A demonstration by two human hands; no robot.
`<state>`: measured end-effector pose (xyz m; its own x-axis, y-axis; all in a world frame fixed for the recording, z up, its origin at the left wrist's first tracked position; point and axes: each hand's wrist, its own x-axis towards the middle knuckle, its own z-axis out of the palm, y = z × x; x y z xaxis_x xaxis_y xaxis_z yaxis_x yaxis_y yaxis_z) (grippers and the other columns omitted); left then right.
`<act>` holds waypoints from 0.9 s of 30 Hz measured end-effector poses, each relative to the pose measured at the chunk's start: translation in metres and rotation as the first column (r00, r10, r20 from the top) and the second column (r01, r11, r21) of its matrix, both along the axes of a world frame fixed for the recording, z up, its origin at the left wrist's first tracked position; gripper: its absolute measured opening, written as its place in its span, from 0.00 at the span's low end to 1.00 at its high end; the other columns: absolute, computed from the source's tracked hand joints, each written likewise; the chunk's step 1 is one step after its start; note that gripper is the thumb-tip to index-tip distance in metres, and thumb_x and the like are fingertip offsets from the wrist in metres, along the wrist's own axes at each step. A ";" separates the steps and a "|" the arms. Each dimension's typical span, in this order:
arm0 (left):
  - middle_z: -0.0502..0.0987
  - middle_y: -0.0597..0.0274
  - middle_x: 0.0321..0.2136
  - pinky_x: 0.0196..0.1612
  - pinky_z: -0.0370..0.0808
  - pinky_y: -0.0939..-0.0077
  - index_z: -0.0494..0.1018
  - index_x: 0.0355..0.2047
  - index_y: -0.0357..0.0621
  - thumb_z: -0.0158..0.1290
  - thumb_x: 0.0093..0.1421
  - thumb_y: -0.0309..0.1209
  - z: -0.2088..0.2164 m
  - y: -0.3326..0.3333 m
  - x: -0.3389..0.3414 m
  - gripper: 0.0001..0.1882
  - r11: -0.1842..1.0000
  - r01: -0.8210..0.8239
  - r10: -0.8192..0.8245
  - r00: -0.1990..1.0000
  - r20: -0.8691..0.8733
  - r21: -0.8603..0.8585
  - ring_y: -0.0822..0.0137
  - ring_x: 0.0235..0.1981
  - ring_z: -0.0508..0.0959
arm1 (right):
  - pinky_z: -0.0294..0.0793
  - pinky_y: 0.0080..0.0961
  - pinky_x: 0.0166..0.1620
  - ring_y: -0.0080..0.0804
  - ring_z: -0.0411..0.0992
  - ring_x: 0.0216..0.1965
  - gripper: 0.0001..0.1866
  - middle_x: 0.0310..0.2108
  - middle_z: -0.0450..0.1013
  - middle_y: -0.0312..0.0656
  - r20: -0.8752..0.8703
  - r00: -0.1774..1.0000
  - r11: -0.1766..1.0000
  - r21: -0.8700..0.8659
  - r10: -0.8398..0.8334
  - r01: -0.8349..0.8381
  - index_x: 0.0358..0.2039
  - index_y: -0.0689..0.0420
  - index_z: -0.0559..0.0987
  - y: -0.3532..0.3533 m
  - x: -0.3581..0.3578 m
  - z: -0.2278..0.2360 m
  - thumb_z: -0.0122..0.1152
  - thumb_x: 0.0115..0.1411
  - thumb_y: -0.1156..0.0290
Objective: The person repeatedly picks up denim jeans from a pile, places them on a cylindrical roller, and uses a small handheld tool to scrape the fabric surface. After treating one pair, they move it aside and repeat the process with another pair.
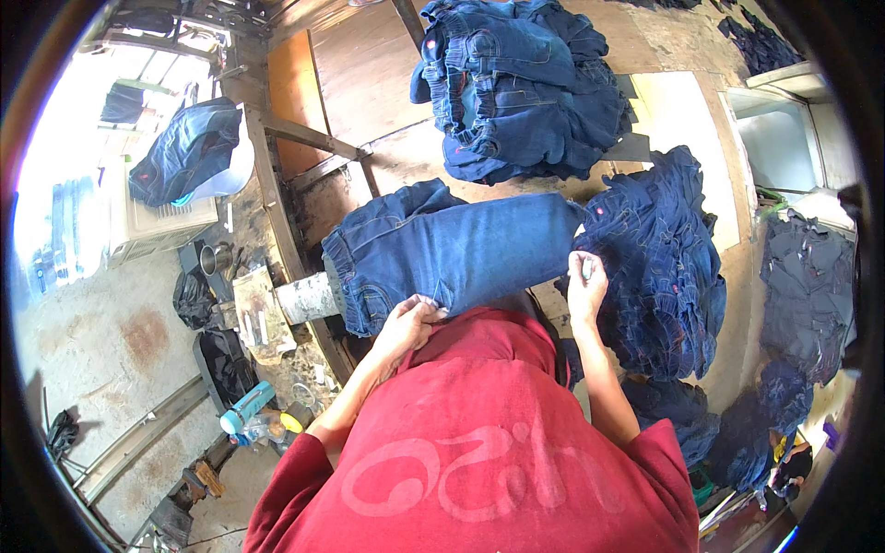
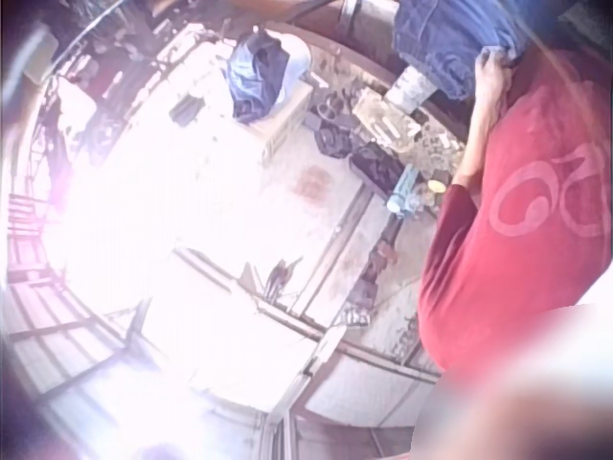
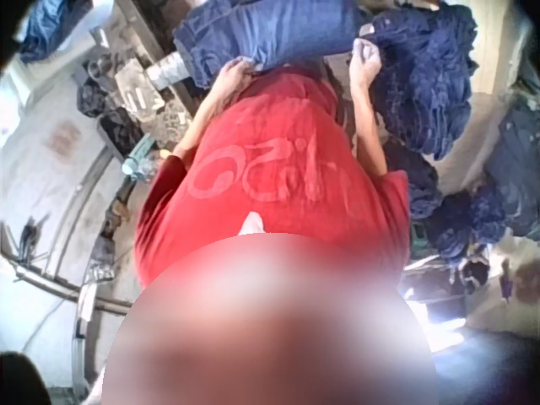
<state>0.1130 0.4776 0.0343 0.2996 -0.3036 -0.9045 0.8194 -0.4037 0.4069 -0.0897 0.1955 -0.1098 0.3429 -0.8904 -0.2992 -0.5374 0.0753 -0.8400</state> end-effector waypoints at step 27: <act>0.70 0.49 0.72 0.58 0.75 0.76 0.46 0.84 0.47 0.48 0.59 0.07 -0.005 0.010 0.020 0.53 0.863 0.414 -0.388 0.910 0.145 -0.290 0.60 0.70 0.72 | 0.81 0.48 0.33 0.53 0.84 0.28 0.11 0.26 0.83 0.50 -0.402 0.498 0.525 -0.051 0.768 -0.850 0.37 0.53 0.84 0.072 0.089 0.155 0.67 0.71 0.59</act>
